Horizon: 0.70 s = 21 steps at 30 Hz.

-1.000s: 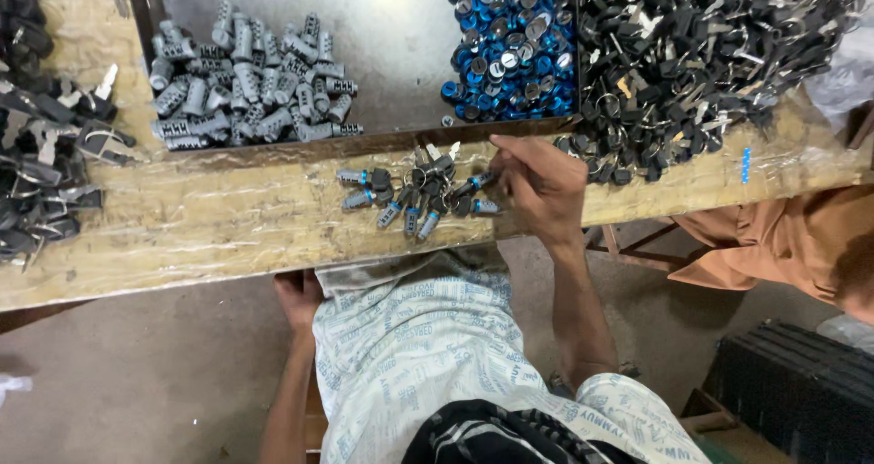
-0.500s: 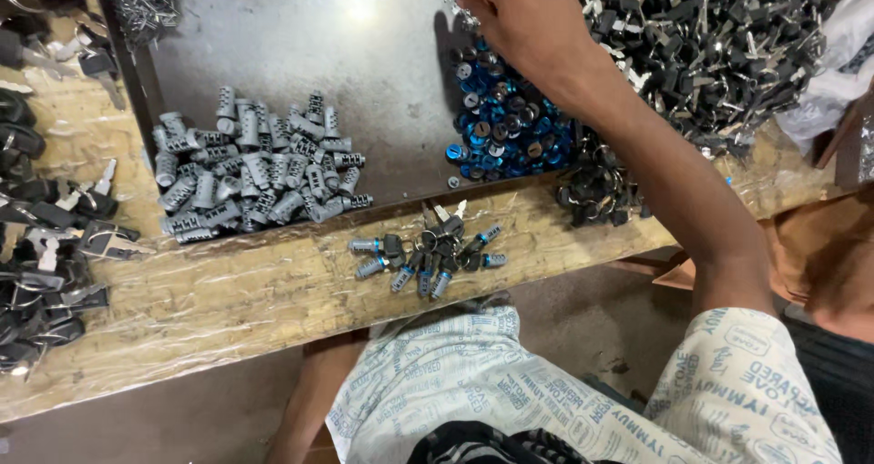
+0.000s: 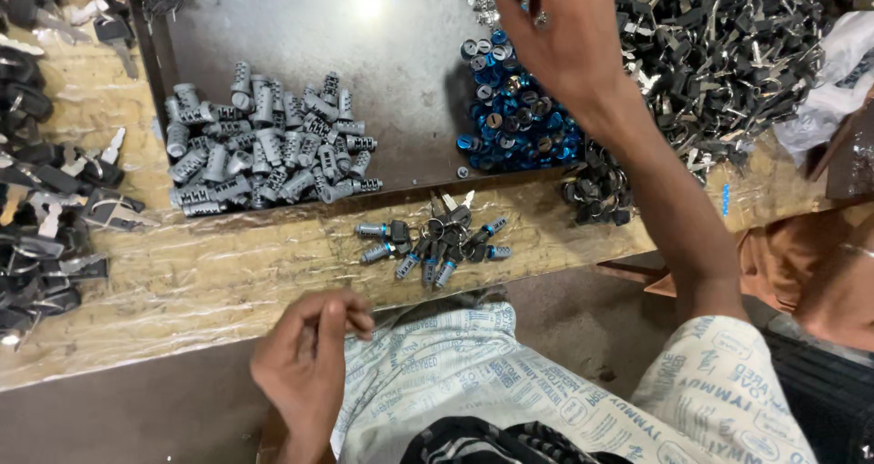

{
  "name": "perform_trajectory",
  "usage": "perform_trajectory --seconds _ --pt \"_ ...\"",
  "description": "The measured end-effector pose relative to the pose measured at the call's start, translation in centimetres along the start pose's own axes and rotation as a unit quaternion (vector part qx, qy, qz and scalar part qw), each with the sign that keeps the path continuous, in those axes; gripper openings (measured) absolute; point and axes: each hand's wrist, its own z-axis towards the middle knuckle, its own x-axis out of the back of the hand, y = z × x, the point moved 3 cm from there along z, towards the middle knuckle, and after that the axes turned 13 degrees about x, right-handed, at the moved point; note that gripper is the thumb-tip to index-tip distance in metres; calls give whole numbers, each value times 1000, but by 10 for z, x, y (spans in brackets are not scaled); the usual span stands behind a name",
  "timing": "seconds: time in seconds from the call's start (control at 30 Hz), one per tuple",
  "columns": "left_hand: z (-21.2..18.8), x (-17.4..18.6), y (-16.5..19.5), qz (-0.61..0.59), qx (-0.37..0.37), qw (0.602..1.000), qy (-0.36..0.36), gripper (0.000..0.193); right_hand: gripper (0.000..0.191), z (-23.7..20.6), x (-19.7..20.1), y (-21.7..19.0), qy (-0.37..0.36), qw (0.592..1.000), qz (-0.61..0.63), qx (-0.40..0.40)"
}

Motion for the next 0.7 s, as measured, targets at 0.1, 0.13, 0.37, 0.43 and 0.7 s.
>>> perform_trajectory --seconds 0.1,0.13,0.37,0.43,0.7 --pt "25 -29 -3 -139 90 979 -122 19 9 -27 19 -94 50 979 193 31" --pt "32 -36 -1 -169 121 962 -177 20 5 -40 20 -127 -19 954 300 6" --pt "48 -33 14 -100 237 895 -365 14 23 -54 12 -190 12 956 274 107" --pt "58 -30 19 -72 243 897 -362 13 24 -41 5 -185 -9 935 348 70" --pt "126 -4 61 -128 235 940 -213 14 26 43 -27 -147 -15 978 202 48"
